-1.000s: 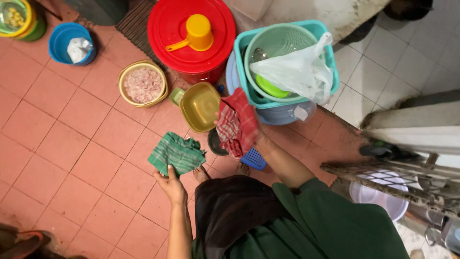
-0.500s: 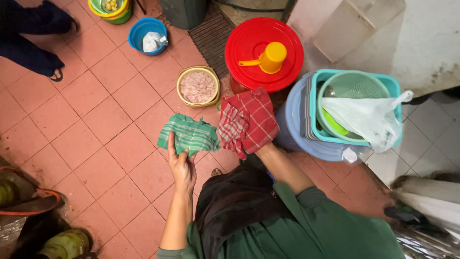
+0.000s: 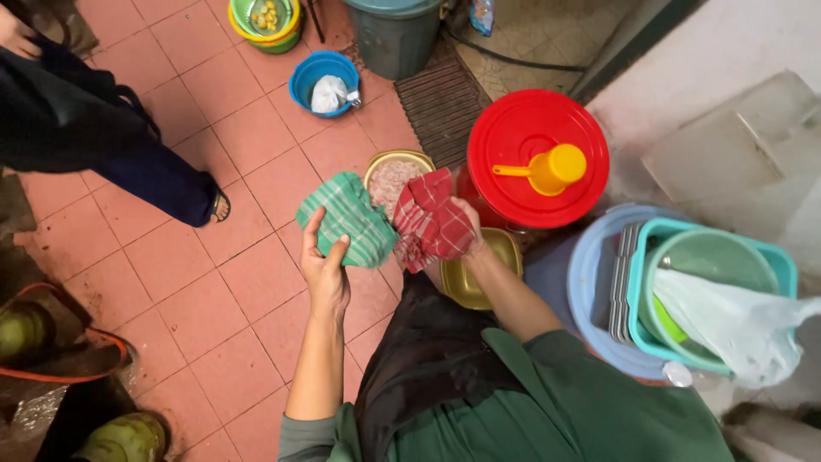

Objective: The recorder is preparing a meal by transferring liquids between pots, adding ingredients, and chopping onions.

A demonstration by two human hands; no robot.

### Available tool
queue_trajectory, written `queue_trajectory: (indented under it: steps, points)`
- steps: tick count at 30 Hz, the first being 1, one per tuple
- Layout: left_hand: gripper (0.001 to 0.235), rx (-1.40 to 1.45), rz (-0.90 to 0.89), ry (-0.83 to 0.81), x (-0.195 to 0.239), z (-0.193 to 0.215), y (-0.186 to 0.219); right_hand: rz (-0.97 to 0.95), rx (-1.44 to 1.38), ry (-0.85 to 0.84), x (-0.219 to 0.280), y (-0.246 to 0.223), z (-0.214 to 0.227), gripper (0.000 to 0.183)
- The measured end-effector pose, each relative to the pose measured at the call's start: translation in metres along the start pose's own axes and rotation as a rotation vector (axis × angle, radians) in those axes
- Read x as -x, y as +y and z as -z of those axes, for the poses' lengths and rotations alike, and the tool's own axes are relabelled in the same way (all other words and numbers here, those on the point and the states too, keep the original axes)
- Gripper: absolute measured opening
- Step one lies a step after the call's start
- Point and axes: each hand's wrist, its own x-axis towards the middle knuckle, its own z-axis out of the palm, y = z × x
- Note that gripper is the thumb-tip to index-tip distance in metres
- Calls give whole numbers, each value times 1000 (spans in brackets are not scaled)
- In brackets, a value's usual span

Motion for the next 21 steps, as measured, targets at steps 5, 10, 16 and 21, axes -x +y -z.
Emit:
queue_trajectory:
  steps: [5, 10, 16, 21]
  points:
    - [57, 428, 55, -98, -87, 6, -14, -46, 51, 0, -118, -38, 46, 60]
    - [59, 704, 416, 20, -159, 30, -70, -55, 96, 287, -195, -73, -61, 72]
    - [41, 362, 249, 352, -260, 116, -80, -34, 575, 134, -318, -89, -32, 45]
    - [32, -805, -355, 613, -327, 107, 41, -313, 823, 230, -426, -46, 34, 31]
